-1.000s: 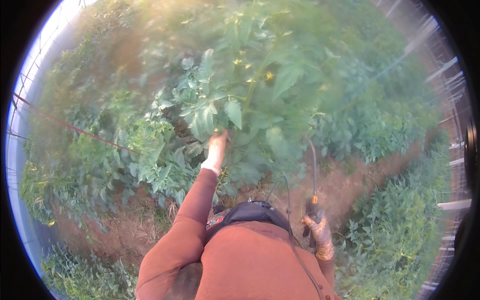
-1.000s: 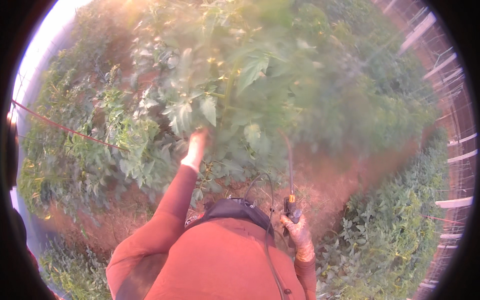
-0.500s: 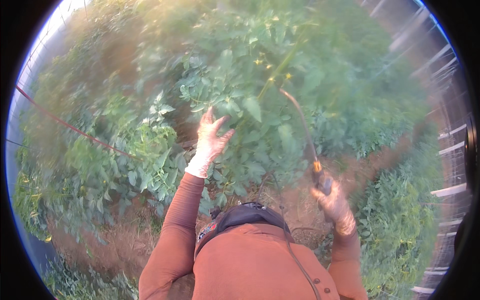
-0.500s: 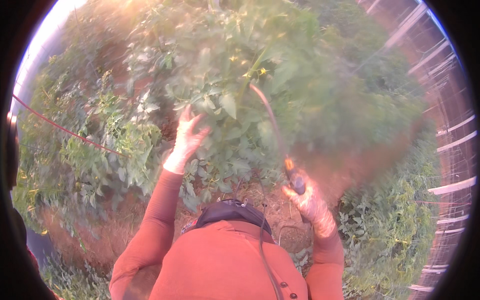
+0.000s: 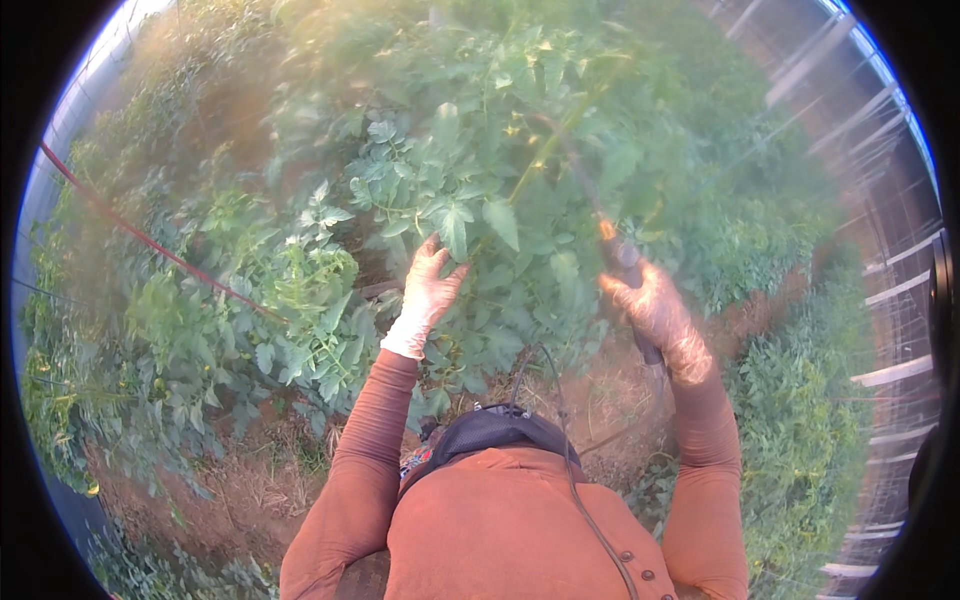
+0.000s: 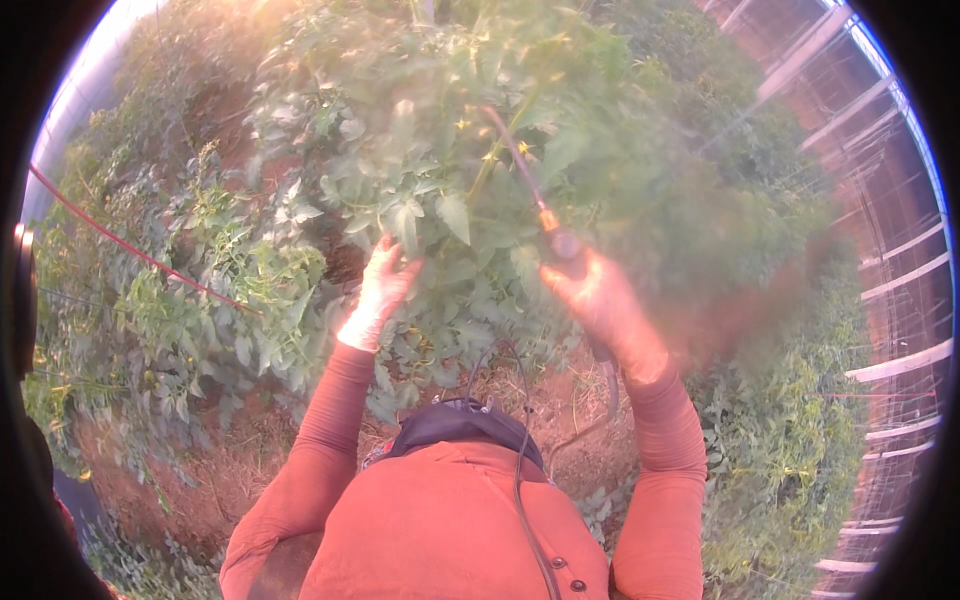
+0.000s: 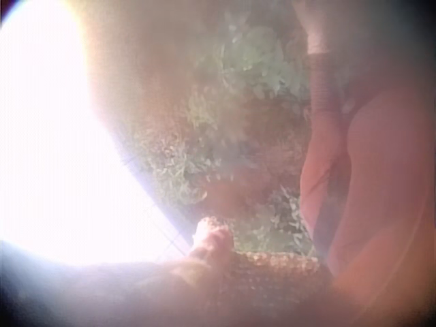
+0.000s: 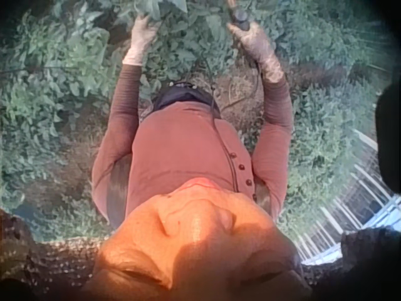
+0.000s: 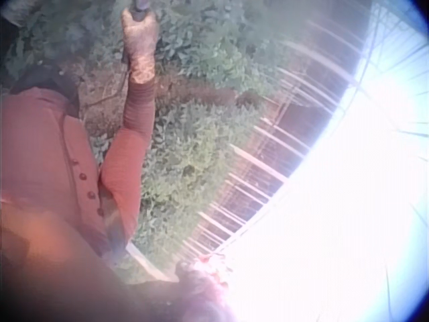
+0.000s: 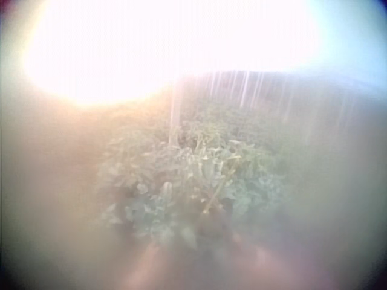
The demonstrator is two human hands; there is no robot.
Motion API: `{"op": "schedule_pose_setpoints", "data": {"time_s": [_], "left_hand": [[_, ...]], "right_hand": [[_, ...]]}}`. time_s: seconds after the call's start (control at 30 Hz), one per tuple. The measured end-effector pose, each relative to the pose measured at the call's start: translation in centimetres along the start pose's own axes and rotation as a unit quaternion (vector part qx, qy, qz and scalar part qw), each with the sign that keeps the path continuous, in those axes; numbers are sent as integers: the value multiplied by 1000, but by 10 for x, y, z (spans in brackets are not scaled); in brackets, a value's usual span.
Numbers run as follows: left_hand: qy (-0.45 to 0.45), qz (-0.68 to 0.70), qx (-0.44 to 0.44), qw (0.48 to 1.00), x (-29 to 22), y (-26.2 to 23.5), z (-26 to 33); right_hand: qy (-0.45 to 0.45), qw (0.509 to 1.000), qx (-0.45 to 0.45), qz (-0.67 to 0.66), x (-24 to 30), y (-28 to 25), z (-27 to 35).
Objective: The person sprays tomato plants with a handheld wand sprayer inside a greenhouse. They move along a row, directing the spray at the foliage while occasionally using the other hand to lift or adjust the plants.
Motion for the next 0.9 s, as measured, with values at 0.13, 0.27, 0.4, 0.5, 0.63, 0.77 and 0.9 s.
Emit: {"op": "schedule_pose_setpoints", "data": {"time_s": [0.13,0.27,0.4,0.5,0.63,0.77,0.9], "left_hand": [[-12,-47,0,999,-5,-3,3],[33,-91,-7,995,-26,-13,8],[66,-96,-2,993,-45,-24,26],[48,-86,32,995,-48,-28,47],[54,-76,79,993,-51,-27,75],[53,-78,92,991,-53,-34,96],[10,-86,107,990,-49,-49,113]], "right_hand": [[-41,999,14,-19,2,2,22],[-30,997,-9,-76,-12,-12,54],[82,993,-22,-81,-46,-15,88],[113,991,-2,-71,-62,-3,99],[106,991,-8,-87,-64,3,92],[88,988,-31,-122,-58,4,71],[82,993,-35,-75,-52,11,73]]}}
Point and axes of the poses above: each hand's wrist, its own z-axis away from the middle knuckle, its own y-axis out of the palm, x = y × z, the point moved 7 cm from there along -z, towards the middle knuckle, and after that the axes turned 6 degrees about z, right-handed, at the moved point
